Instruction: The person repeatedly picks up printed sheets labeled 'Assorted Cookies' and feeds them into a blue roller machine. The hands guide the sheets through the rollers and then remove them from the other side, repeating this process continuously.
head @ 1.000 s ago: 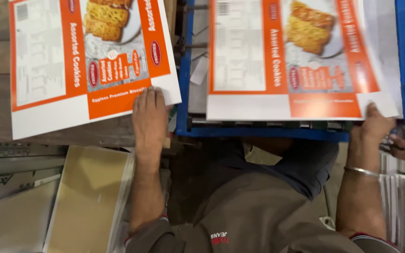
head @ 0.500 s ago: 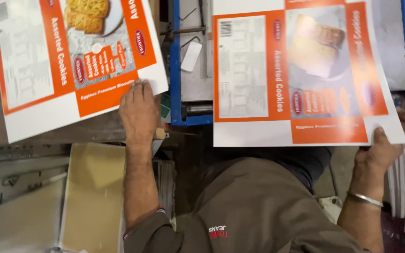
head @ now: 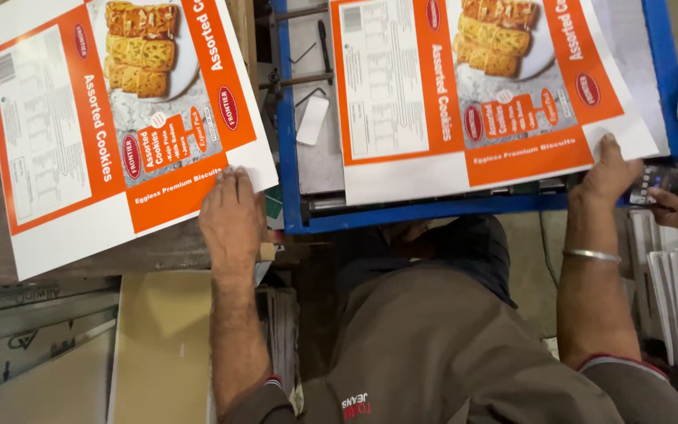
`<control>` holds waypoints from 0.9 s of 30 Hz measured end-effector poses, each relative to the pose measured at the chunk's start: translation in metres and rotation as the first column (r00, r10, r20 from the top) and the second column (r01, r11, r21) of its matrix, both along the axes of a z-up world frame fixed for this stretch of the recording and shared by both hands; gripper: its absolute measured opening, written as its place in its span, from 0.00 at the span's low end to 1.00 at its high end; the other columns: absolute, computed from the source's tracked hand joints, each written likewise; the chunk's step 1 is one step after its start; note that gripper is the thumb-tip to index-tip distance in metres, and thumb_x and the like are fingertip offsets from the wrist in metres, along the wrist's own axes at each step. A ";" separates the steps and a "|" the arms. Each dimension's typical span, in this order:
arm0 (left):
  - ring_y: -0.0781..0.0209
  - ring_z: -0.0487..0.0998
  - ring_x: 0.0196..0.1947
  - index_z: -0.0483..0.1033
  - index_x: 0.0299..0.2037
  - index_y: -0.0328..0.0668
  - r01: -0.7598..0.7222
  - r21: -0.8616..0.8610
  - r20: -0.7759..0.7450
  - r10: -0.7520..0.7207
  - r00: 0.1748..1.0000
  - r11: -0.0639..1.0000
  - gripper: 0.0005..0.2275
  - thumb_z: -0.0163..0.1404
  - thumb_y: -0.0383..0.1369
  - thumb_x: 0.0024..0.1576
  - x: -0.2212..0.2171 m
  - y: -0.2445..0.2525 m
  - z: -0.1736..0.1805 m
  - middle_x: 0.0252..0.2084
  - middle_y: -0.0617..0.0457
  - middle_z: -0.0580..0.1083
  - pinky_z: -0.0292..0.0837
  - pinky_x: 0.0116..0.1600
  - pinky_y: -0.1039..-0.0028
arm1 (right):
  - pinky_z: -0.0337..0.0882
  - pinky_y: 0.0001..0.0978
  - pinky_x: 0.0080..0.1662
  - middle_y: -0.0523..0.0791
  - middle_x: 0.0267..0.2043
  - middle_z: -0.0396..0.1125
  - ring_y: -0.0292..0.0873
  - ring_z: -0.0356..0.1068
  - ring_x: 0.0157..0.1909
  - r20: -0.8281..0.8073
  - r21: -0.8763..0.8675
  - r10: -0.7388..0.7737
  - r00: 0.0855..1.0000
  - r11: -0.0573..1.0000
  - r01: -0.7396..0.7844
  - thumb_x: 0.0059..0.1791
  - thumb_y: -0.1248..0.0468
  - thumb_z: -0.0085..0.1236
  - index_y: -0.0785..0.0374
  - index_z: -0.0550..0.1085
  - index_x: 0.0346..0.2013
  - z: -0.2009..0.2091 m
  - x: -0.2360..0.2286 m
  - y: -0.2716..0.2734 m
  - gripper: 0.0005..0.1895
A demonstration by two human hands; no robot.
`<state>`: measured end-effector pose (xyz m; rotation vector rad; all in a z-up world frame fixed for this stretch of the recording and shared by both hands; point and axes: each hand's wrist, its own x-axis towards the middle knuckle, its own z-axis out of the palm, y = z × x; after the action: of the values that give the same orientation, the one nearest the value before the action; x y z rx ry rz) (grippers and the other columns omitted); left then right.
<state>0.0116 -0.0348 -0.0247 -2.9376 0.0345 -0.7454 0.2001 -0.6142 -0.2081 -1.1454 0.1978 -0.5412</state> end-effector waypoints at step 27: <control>0.44 0.75 0.53 0.76 0.49 0.34 0.382 -0.413 0.054 -0.396 0.917 0.827 0.18 0.59 0.35 0.51 0.029 -0.184 0.013 0.48 0.43 0.74 0.65 0.66 0.49 | 0.71 0.54 0.39 0.57 0.54 0.67 0.56 0.68 0.44 -0.422 0.221 0.841 0.338 0.457 -0.862 0.56 0.63 0.49 0.66 0.64 0.68 0.100 -0.103 0.218 0.25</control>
<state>0.0404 -0.2184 -0.0119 -3.4017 0.5680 -0.8414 0.0967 -0.3964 -0.1080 -1.2292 -0.0257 0.7414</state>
